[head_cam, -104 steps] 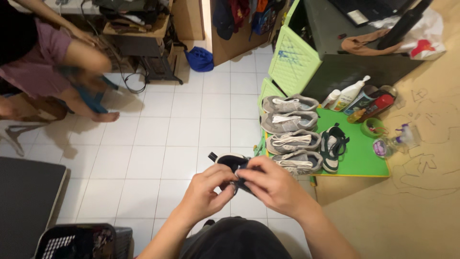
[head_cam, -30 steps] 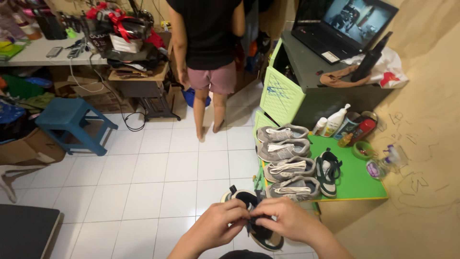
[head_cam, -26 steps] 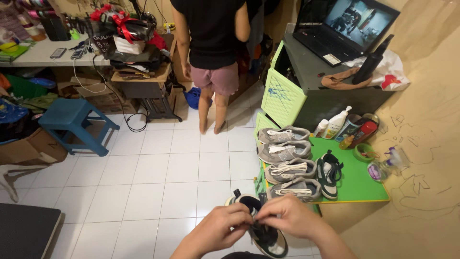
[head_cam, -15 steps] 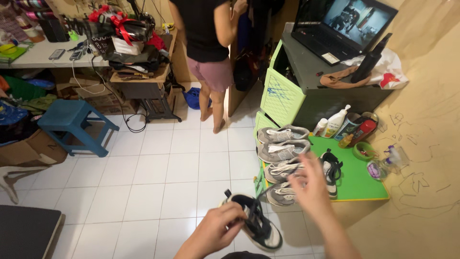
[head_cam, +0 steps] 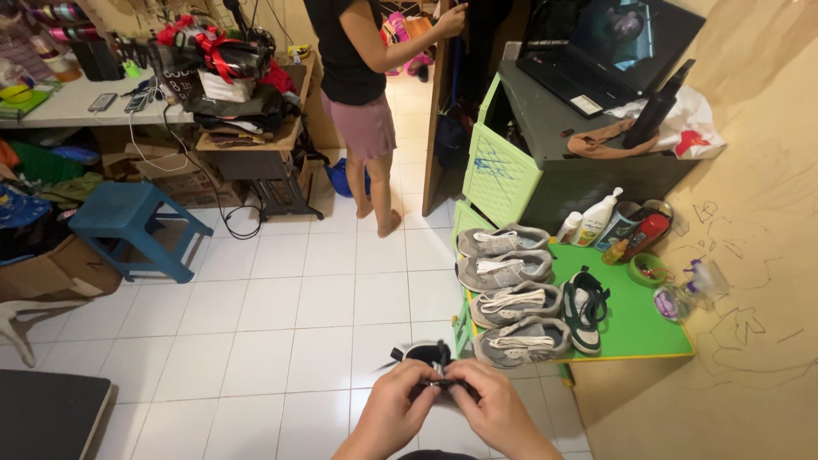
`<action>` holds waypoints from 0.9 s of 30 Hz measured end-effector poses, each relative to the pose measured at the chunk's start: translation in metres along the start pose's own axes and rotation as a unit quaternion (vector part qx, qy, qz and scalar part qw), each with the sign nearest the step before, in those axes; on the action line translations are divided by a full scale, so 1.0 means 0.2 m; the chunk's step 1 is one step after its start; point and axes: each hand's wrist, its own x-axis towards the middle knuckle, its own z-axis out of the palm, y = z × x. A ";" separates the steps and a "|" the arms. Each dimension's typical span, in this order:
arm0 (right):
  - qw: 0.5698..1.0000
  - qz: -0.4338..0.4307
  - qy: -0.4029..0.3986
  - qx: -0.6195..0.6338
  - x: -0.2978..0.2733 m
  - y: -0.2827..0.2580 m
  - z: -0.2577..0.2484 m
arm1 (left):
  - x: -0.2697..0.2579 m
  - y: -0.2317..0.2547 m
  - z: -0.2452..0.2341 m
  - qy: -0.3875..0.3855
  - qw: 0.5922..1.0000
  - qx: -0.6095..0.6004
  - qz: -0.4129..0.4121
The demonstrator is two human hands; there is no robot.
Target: The person removes the laces from a green and white high-top sneaker, then re-laces the same shoe by threading the laces through the eyelets and tying them. The task is performed by hand on a single shoe while other shoes remain on a nearby green table.
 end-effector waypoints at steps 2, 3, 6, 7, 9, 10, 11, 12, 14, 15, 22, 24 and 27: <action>0.995 0.084 -0.041 0.031 -0.01 0.02 0.01 | 0.00 -0.03 0.00 -0.015 0.999 0.003 -0.037; 0.990 0.122 -0.053 0.038 -0.01 0.03 0.02 | 0.00 -0.04 0.00 -0.012 0.999 0.009 -0.038; 0.990 0.126 -0.044 0.055 -0.04 0.06 0.06 | -0.01 -0.07 0.03 0.003 0.999 -0.001 -0.033; 0.992 0.109 -0.031 0.061 -0.04 0.07 0.08 | -0.01 -0.07 0.04 0.009 1.000 -0.019 -0.019; 0.992 0.110 -0.030 0.047 -0.04 0.08 0.08 | -0.01 -0.05 0.03 0.016 0.999 -0.029 -0.020; 0.993 0.111 -0.029 0.040 -0.04 0.08 0.07 | 0.00 -0.04 0.01 0.018 0.999 -0.021 -0.035; 0.996 0.079 -0.027 0.025 -0.04 0.08 0.05 | 0.01 -0.03 -0.01 0.019 0.999 -0.012 -0.050; 0.998 0.049 -0.027 0.010 -0.04 0.07 0.04 | 0.03 -0.01 -0.04 0.042 0.996 0.046 -0.059; 0.999 -0.020 -0.024 -0.020 -0.04 0.04 0.01 | 0.09 0.01 -0.13 0.087 0.980 0.162 -0.079; 0.997 -0.059 -0.022 -0.035 -0.03 0.02 -0.01 | 0.14 0.03 -0.17 0.050 0.981 0.180 -0.058; 0.970 -0.223 -0.024 -0.098 0.00 -0.12 -0.11 | 0.20 0.10 -0.17 -0.037 0.982 0.148 -0.110; 0.968 -0.228 -0.018 -0.100 0.00 -0.15 -0.13 | 0.20 0.12 -0.14 -0.003 0.987 0.125 -0.103; 0.963 -0.248 -0.012 -0.106 -0.02 -0.18 -0.15 | 0.21 0.11 -0.11 0.042 0.991 0.050 -0.119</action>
